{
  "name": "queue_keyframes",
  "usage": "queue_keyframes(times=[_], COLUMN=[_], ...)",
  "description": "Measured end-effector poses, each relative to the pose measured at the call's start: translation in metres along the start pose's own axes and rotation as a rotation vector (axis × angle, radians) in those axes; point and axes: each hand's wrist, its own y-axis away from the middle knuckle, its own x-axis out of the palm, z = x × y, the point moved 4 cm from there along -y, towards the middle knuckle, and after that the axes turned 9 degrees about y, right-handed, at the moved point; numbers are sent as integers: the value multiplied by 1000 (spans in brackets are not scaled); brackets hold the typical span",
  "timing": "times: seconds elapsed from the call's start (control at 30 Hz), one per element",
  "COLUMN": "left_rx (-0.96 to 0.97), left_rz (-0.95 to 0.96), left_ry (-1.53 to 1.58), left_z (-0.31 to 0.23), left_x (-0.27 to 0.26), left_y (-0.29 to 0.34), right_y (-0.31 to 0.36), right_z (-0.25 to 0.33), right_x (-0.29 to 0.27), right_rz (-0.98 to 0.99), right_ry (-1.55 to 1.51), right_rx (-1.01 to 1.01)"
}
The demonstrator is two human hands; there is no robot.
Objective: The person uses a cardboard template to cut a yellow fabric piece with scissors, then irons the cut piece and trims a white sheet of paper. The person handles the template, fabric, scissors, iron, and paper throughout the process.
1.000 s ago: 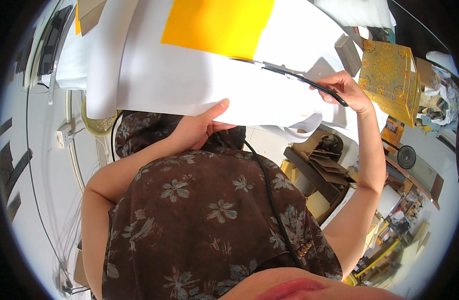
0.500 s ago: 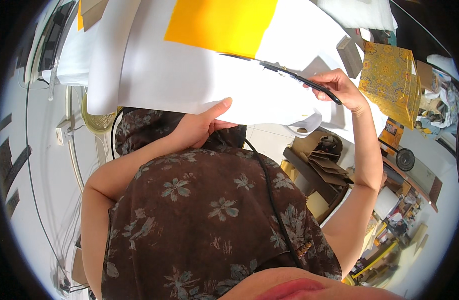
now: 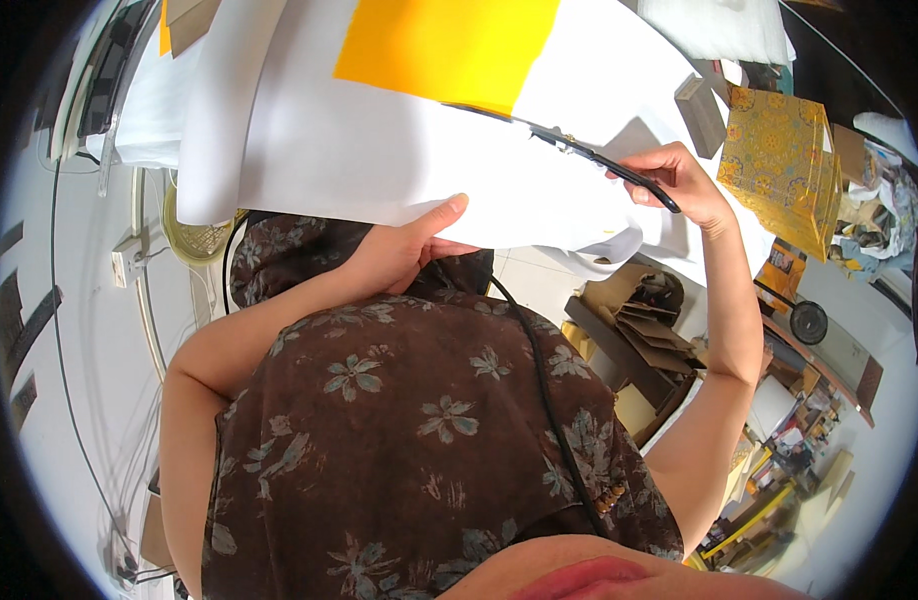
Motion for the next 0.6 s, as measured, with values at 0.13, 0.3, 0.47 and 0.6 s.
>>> queue_keyframes(times=[0.13, 0.3, 0.47, 0.6], left_rx=[-19, -44, -29, -119], left_rz=[-3, 40, 88, 62], left_ry=[8, -7, 94, -48], left_z=[-6, -20, -9, -20], left_x=[5, 11, 5, 9], left_y=[6, 17, 9, 17], right_y=[-6, -13, -22, -15], right_z=[7, 12, 17, 23], right_x=[6, 3, 8, 14], right_rz=[-9, 27, 23, -2], right_ry=[0, 40, 33, 5], right_rx=[-68, -48, -50, -11])
